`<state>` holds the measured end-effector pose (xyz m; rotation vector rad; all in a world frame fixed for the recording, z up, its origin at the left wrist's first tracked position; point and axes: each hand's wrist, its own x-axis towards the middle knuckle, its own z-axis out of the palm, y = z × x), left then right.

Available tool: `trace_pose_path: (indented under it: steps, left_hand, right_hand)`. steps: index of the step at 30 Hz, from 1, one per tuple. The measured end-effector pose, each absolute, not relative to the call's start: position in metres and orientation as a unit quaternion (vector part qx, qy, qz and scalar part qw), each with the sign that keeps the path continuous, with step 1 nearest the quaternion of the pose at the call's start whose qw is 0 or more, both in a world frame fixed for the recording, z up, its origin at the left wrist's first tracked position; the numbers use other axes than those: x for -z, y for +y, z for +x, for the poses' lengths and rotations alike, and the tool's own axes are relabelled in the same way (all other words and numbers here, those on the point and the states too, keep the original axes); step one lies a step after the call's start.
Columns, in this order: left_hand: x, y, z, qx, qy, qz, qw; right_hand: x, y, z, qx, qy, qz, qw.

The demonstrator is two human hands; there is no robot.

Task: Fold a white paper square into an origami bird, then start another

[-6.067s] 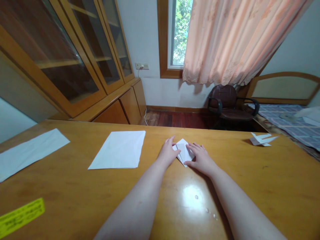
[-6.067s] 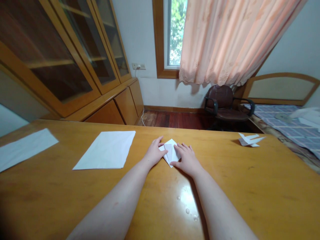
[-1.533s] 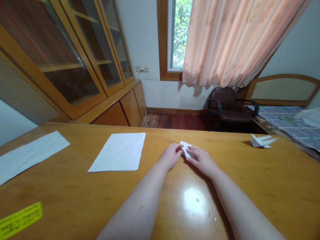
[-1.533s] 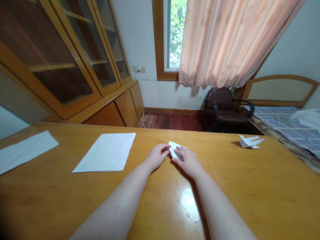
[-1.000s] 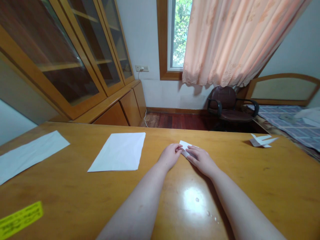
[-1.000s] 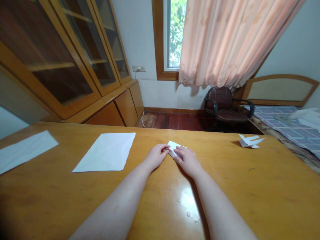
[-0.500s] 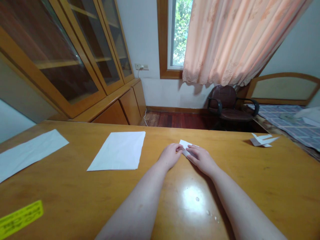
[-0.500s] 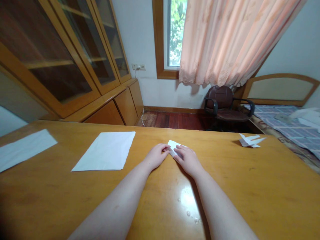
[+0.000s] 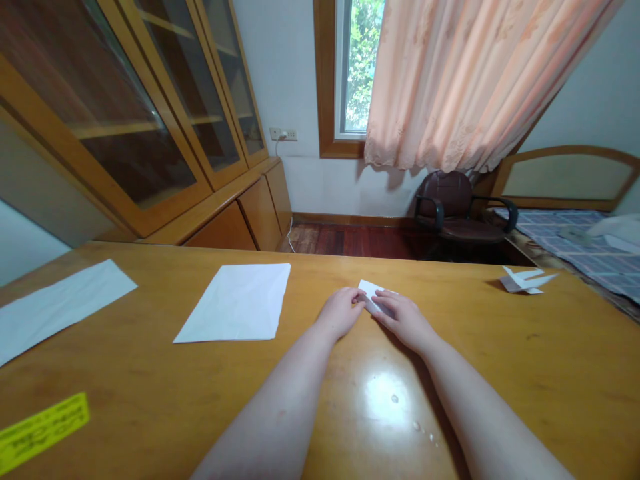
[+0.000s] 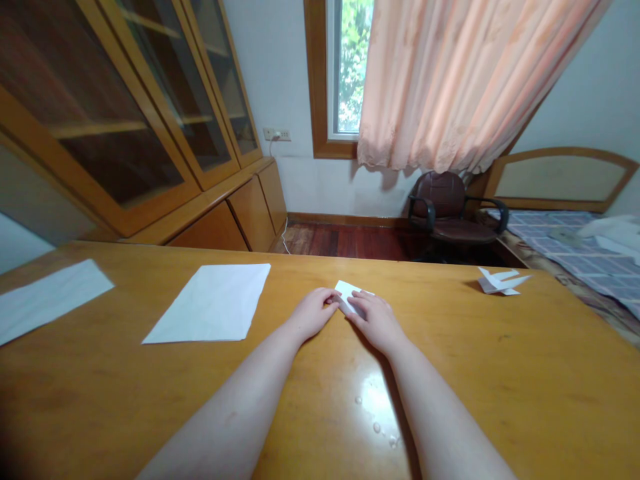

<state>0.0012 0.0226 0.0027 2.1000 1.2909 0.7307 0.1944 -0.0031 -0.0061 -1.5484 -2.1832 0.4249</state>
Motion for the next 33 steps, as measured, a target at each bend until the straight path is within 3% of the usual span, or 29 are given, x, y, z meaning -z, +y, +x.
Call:
trace_pose_path:
  steps: [33]
  left_hand:
    - [-0.0032, 0.0224, 0.0011, -0.255, 0.491, 0.783, 0.284]
  right_hand:
    - [0.0101, -0.0027, 0.1954, -0.156, -0.783, -0.56, 0.223]
